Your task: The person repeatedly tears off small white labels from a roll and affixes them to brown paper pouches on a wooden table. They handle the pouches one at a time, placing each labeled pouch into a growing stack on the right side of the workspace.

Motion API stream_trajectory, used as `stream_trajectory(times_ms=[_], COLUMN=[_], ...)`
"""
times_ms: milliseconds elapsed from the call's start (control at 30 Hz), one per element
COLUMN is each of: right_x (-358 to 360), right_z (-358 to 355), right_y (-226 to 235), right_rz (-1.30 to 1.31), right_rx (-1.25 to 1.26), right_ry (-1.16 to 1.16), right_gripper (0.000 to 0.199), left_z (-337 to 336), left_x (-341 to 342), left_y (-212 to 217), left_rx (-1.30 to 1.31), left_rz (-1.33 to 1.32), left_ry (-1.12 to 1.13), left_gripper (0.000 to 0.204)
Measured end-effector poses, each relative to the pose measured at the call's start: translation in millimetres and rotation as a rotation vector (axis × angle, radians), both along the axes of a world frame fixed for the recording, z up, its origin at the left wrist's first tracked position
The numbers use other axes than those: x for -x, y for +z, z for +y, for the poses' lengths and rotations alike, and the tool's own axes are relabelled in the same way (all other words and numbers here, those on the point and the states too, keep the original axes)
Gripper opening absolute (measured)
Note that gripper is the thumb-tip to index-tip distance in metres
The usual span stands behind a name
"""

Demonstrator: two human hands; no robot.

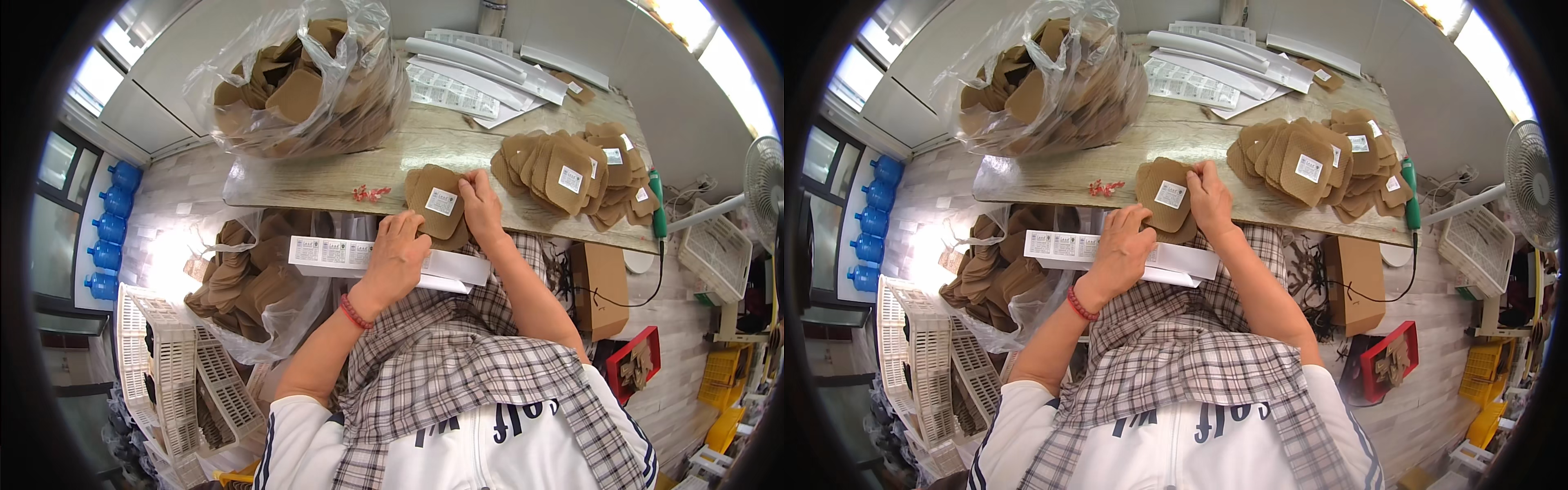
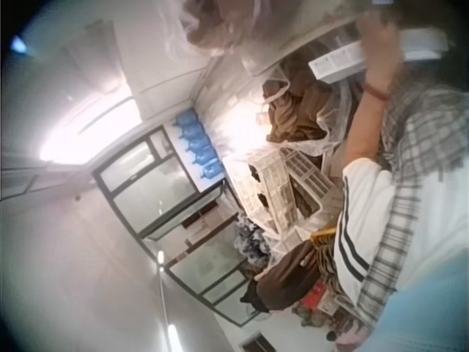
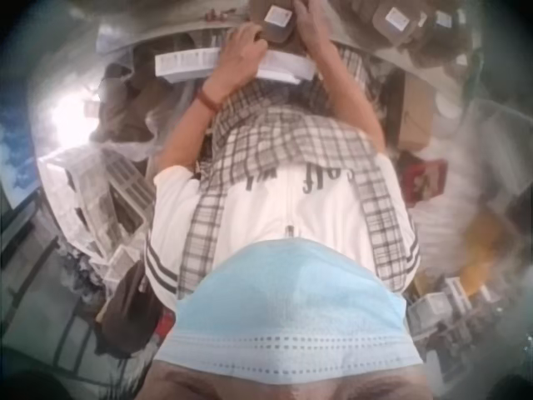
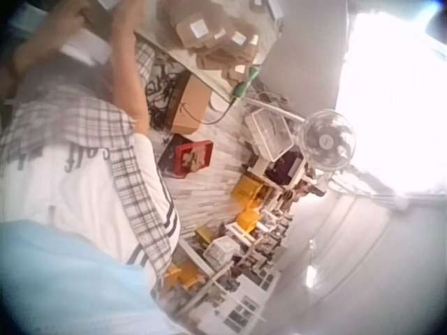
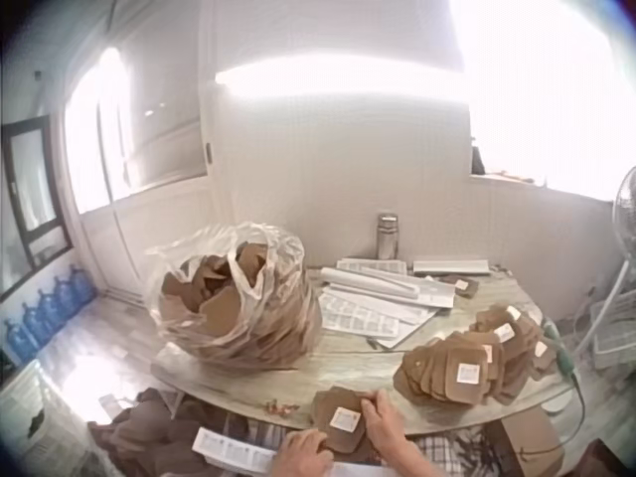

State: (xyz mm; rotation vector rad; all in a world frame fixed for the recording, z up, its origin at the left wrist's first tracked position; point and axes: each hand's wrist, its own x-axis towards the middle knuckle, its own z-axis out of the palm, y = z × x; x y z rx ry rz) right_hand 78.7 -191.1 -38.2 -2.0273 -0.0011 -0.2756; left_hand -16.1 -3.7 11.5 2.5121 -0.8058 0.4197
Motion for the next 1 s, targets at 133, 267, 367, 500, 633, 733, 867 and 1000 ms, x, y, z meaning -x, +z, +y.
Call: stream_trajectory(times_ms=[133, 267, 367, 500, 633, 733, 867, 1000], right_x=[-5.5, -12.0, -20.8, -30.6, -7.7, -0.7, -2.8, -18.5], right_z=[-8.2, -25.6, -57.9, -135.4, -130.5, -77.1, -12.7, -3.5], right_y=[6.6, 29.5, 56.4, 90.6, 92.0, 60.3, 22.6, 10.4], right_rz=[-0.068, -0.086, -0.300, -0.440, -0.733, -0.565, -0.422, -0.196], right_rx=[-0.339, -0.665, -0.671, -0.429, 0.619, 0.292, 0.378, 0.411], right_ry=[0.022, -0.070, -0.179, -0.595, -0.708, 0.060, 0.268, 0.298], right_gripper=[0.017, 0.015, 0.014, 0.031, 0.054, 0.032, 0.036, 0.035], left_z=[0.8, 0.6, 1.8, -0.7, -1.6, -6.6, -5.8, -4.2], left_x=[-3.3, -5.3, -6.7, -12.9, -17.2, -14.7, -8.2, -3.3], left_y=[-6.0, -10.3, -13.0, -17.1, -21.1, -18.6, -12.8, -11.9], left_rx=[-0.045, -0.041, -0.059, -0.075, -0.068, -0.059, -0.013, 0.001], left_rz=[0.040, 0.045, 0.068, 0.066, 0.081, 0.112, 0.197, 0.184], left_ry=[0.011, 0.040, 0.032, 0.053, 0.063, 0.048, 0.014, -0.009], left_gripper=[0.011, 0.012, 0.010, 0.010, 0.011, 0.011, 0.010, 0.010])
